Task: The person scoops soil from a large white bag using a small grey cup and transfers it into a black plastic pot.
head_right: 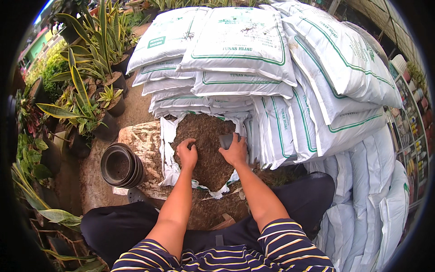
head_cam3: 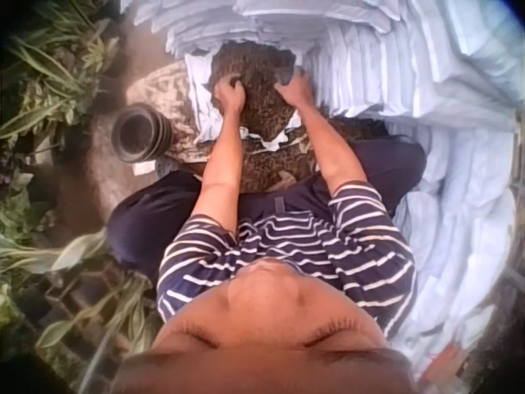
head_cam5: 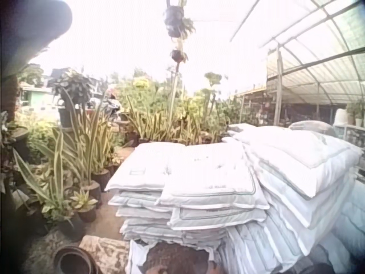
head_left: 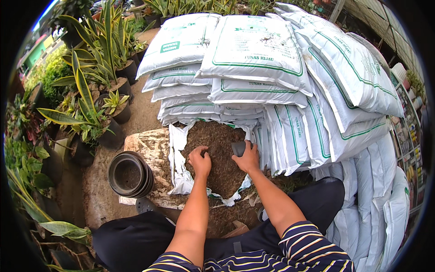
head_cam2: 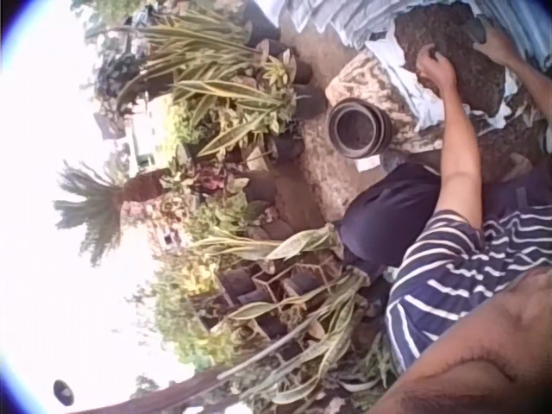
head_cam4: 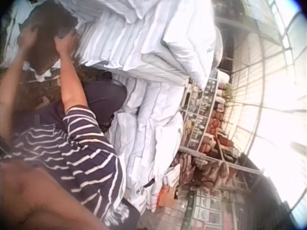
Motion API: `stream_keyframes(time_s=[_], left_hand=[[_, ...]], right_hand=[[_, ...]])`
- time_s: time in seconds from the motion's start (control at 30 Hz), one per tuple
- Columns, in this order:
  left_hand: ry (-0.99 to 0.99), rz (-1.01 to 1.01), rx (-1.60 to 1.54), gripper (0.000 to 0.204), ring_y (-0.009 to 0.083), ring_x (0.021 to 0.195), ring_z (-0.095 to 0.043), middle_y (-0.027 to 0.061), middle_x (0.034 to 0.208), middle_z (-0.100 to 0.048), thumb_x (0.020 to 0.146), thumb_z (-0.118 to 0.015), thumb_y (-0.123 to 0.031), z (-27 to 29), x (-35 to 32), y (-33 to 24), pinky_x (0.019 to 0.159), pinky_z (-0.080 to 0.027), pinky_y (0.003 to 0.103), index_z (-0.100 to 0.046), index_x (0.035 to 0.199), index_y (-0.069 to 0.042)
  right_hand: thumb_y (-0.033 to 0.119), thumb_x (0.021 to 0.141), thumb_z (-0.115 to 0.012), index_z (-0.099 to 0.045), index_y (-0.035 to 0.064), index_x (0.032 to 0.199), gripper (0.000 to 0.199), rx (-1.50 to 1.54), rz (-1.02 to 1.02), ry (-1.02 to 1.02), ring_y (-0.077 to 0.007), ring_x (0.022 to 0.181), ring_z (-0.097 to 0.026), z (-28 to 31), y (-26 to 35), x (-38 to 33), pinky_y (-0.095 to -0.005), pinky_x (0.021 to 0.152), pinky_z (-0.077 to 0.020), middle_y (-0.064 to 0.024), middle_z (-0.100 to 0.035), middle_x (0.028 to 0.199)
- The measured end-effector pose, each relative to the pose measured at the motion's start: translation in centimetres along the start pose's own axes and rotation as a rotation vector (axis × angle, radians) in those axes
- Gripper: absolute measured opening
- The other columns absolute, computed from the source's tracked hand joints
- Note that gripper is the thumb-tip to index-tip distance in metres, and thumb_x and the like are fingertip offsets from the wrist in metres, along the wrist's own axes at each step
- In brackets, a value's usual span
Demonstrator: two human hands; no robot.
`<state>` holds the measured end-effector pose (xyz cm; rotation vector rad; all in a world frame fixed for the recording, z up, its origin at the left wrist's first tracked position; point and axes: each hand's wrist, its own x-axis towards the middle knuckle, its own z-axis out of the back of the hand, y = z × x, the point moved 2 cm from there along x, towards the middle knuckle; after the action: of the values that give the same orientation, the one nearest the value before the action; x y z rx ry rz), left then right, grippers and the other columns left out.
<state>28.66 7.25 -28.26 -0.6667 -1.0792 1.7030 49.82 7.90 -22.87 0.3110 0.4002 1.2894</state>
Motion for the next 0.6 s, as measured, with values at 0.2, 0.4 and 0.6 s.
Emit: stream_keyframes(time_s=[0.2,0.4,0.6], left_hand=[[0.007,0.001,-0.024,0.027,0.0324,0.134,-0.048,0.0081,0.13,-0.067,0.086,-0.068,-0.007,-0.4,-0.2,-0.8,0.116,-0.03,0.051,-0.073,0.112,-0.011],[-0.063,-0.068,0.021,0.026,0.033,0.126,-0.055,0.0095,0.123,-0.069,0.086,-0.069,-0.003,-0.1,-0.3,-1.3,0.111,-0.038,0.047,-0.075,0.11,-0.01],[-0.084,-0.127,-0.142,0.02,0.0337,0.1,-0.068,0.0159,0.105,-0.073,0.088,-0.064,0.005,-0.2,0.6,-0.5,0.093,-0.051,0.044,-0.072,0.105,-0.001]], right_hand=[[0.035,0.074,-0.088,-0.04,0.0083,0.155,0.097,0.15,0.23,-0.054,-0.043,0.132,-0.049,1.3,1.4,0.3,-0.051,0.112,-0.0438,-0.0215,-0.044,0.148],[0.032,0.074,-0.089,-0.043,0.0081,0.152,0.094,0.268,0.326,-0.093,-0.0429,0.137,-0.046,2.9,3.3,-0.1,-0.0497,0.116,-0.0402,-0.0224,-0.042,0.151],[0.033,0.074,-0.089,-0.042,0.0103,0.152,0.095,0.103,0.426,-0.176,-0.0457,0.135,-0.049,3.9,4.1,-0.1,-0.0499,0.112,-0.0448,-0.0236,-0.041,0.153]])
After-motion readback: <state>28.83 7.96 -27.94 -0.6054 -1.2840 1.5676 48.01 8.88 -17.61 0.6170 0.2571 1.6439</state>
